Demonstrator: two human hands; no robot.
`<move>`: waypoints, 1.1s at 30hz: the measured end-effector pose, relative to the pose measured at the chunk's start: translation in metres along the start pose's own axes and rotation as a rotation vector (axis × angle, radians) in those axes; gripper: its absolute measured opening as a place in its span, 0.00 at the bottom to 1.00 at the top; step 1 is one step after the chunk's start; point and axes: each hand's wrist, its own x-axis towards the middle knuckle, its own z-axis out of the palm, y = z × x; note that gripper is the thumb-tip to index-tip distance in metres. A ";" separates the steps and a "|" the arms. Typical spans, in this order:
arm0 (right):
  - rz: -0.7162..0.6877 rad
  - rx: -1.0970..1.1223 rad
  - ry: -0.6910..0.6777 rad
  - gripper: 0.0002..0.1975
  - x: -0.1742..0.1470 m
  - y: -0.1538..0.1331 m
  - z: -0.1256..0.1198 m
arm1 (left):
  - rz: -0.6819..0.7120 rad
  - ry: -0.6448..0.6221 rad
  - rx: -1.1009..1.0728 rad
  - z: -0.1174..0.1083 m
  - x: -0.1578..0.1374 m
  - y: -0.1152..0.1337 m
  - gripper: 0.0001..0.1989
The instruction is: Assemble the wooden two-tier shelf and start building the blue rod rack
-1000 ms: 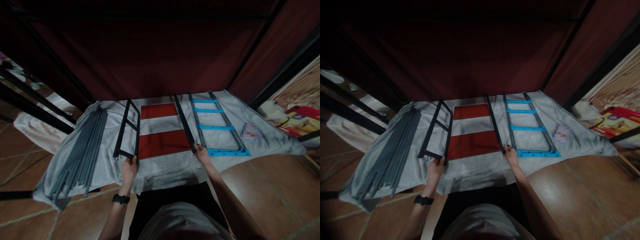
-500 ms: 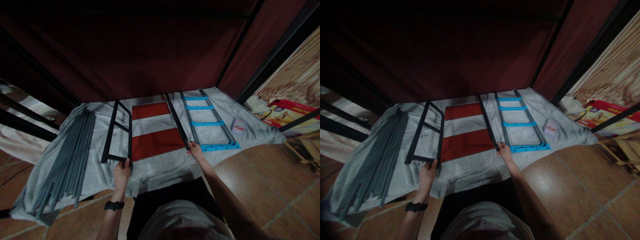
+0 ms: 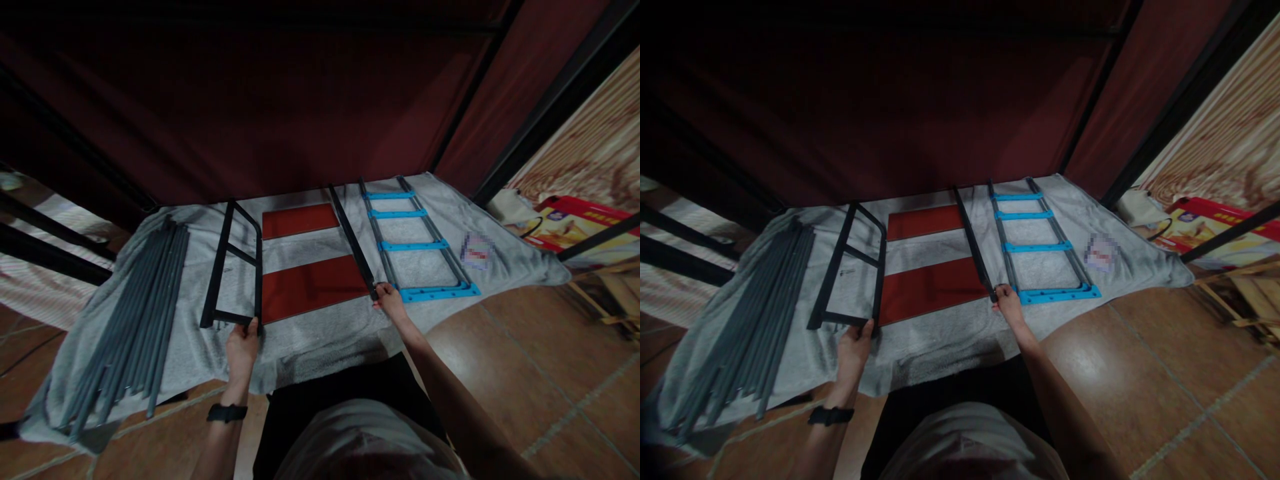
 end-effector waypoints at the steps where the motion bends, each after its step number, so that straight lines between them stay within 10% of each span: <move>1: 0.000 -0.002 -0.005 0.12 0.000 0.000 0.000 | 0.003 0.004 -0.001 0.000 0.000 0.000 0.19; 33: 0.016 -0.020 0.009 0.15 -0.015 -0.005 -0.002 | -0.025 0.000 0.047 -0.007 -0.008 0.013 0.15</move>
